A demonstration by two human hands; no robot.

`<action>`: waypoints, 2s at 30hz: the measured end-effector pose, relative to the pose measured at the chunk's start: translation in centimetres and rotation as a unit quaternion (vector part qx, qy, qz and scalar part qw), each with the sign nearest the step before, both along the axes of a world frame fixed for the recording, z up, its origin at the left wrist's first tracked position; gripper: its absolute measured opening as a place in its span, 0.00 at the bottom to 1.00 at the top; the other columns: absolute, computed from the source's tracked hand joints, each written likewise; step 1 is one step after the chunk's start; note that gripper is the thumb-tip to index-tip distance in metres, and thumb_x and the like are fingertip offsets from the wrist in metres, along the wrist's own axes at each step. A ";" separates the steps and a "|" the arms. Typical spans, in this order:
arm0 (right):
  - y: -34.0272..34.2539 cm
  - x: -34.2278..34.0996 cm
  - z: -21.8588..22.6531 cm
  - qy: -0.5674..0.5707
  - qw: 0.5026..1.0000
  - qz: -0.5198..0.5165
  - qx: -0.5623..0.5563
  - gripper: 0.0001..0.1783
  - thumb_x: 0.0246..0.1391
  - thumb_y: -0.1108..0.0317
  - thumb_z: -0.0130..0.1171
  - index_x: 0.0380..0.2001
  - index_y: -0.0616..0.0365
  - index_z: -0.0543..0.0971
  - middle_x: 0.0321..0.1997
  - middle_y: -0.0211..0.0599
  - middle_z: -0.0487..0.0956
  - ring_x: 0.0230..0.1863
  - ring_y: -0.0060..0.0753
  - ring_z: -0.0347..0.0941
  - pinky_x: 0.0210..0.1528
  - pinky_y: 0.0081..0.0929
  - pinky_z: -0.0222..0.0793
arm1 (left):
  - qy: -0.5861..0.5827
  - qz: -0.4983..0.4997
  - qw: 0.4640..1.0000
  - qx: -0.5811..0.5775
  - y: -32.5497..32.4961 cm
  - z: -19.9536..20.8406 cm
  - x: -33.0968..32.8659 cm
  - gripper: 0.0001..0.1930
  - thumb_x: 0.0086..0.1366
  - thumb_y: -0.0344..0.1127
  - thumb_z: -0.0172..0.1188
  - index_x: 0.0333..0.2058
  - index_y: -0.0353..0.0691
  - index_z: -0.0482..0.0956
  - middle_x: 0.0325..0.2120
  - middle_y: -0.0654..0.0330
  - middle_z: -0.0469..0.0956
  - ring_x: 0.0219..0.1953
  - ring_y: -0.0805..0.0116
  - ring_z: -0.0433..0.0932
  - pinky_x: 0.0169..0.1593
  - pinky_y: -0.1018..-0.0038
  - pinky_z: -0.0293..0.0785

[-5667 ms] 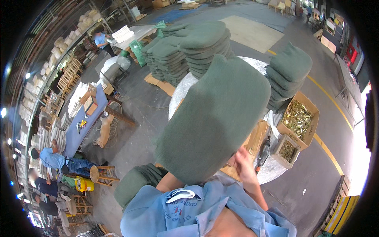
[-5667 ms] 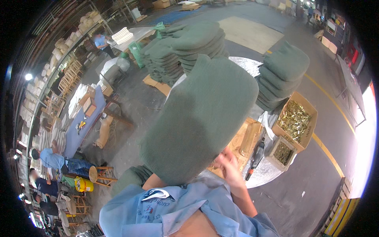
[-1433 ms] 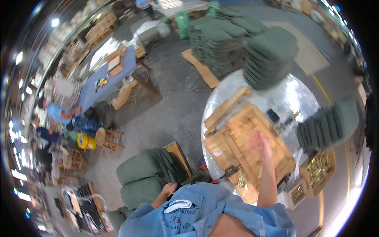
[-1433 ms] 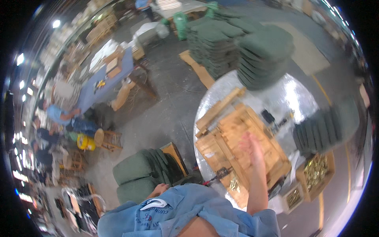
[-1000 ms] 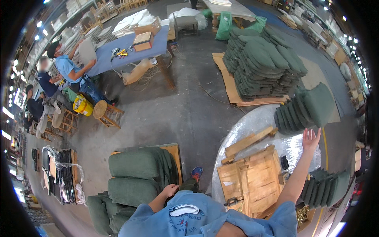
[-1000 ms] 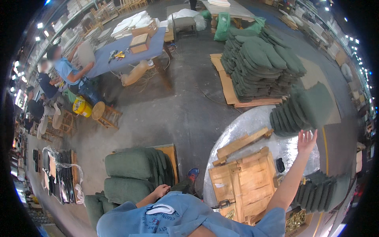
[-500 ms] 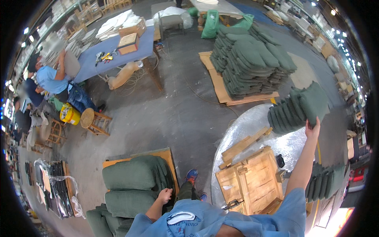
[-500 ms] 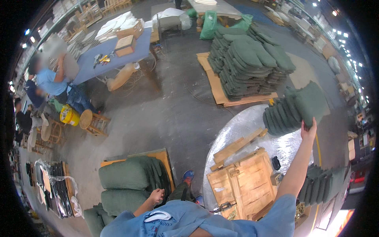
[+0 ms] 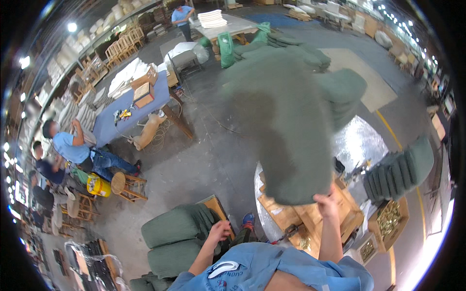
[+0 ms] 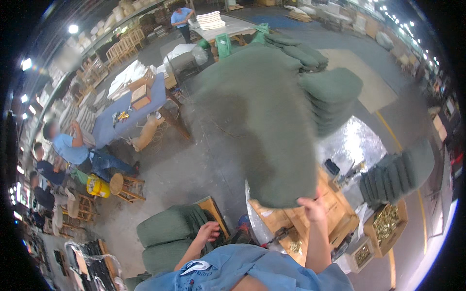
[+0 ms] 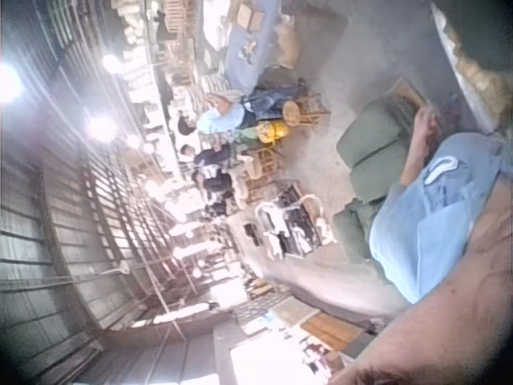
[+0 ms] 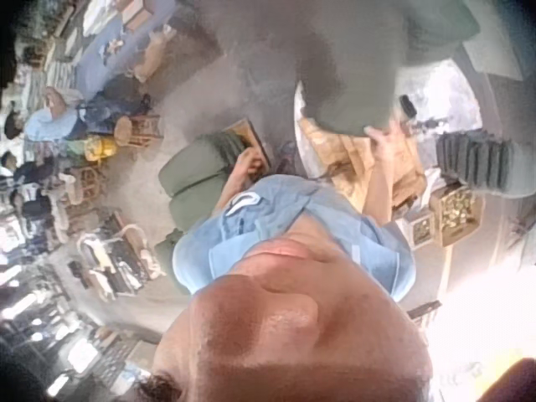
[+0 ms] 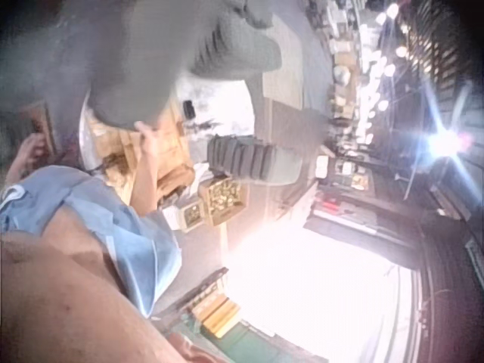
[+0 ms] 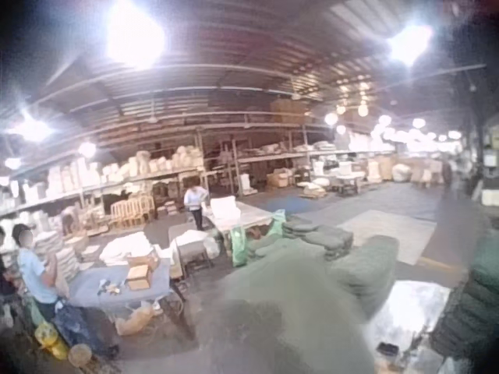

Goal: The person places a green cushion into a wooden jig, then uses a pneumatic drill to fasten metal clips to the cushion. The person repeats this process for multiple cushions, stacking the finished items on a nearby pallet.

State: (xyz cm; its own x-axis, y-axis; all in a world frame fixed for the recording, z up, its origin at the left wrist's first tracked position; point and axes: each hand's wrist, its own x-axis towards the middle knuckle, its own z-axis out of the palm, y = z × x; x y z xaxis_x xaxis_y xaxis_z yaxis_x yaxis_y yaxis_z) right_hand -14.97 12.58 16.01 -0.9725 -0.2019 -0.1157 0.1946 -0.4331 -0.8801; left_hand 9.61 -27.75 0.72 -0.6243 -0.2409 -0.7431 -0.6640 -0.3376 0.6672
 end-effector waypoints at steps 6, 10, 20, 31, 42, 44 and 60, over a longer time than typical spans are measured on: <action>-1.7 11.9 0.3 0.130 0.895 0.415 0.104 0.40 0.45 0.83 0.70 0.65 0.59 0.79 0.62 0.35 0.83 0.64 0.34 0.77 0.69 0.35 0.71 | 0.355 -0.016 0.817 0.455 4.3 1.3 -3.5 0.29 0.79 0.61 0.48 0.71 0.58 0.72 0.69 0.48 0.73 0.64 0.48 0.78 0.62 0.42 0.78; -2.1 12.7 3.1 0.155 0.879 0.447 0.061 0.34 0.41 0.81 0.64 0.58 0.59 0.84 0.60 0.36 0.84 0.61 0.35 0.80 0.64 0.32 0.74 | 0.445 0.022 0.758 0.476 10.7 7.9 3.7 0.28 0.82 0.58 0.43 0.75 0.63 0.68 0.73 0.43 0.66 0.75 0.40 0.64 0.72 0.33 0.63; -5.8 11.8 -6.1 0.062 0.948 0.306 0.059 0.20 0.46 0.85 0.52 0.42 0.59 0.83 0.49 0.36 0.84 0.54 0.30 0.79 0.61 0.29 0.73 | 0.323 -0.109 0.938 0.063 17.9 18.2 7.9 0.40 0.73 0.55 0.65 0.72 0.33 0.65 0.68 0.49 0.68 0.72 0.55 0.67 0.74 0.56 0.64; -4.0 20.1 2.0 0.407 0.810 0.120 0.405 0.32 0.68 0.53 0.62 0.72 0.43 0.72 0.81 0.52 0.63 0.83 0.62 0.52 0.80 0.66 0.46 | 0.299 -0.054 0.941 0.149 20.2 16.2 7.3 0.40 0.71 0.54 0.68 0.71 0.34 0.66 0.66 0.50 0.68 0.69 0.55 0.69 0.71 0.57 0.67; 1.0 22.3 7.3 0.402 0.793 0.366 0.277 0.64 0.56 0.34 0.72 0.83 0.47 0.49 0.86 0.61 0.44 0.84 0.74 0.43 0.82 0.58 0.50 | 0.284 -0.033 0.936 0.205 20.8 15.0 3.6 0.40 0.68 0.54 0.71 0.70 0.36 0.66 0.64 0.51 0.69 0.66 0.55 0.70 0.68 0.58 0.69; 1.2 21.8 7.7 0.388 0.802 0.354 0.284 0.64 0.57 0.34 0.71 0.83 0.48 0.48 0.86 0.61 0.44 0.84 0.72 0.43 0.82 0.57 0.51 | 0.281 -0.020 0.935 0.217 20.8 14.6 2.8 0.40 0.68 0.53 0.71 0.69 0.36 0.67 0.64 0.51 0.69 0.66 0.56 0.71 0.67 0.58 0.70; 0.2 20.2 6.0 0.272 0.946 0.126 0.124 0.64 0.51 0.65 0.83 0.80 0.63 0.49 0.79 0.54 0.63 0.78 0.46 0.62 0.77 0.42 0.61 | 0.295 0.198 0.909 0.216 13.5 12.4 -24.7 0.41 0.65 0.52 0.76 0.68 0.38 0.68 0.60 0.52 0.69 0.62 0.56 0.73 0.63 0.59 0.74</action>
State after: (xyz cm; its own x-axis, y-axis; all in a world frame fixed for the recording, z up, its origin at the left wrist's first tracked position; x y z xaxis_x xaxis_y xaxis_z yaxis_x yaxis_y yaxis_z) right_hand 5.28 12.75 22.03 -0.8266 -0.4673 0.3137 -0.2471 -0.1995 -0.9482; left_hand -15.08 -14.29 13.12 -0.8732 -0.2988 -0.3849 -0.0025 -0.7872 0.6167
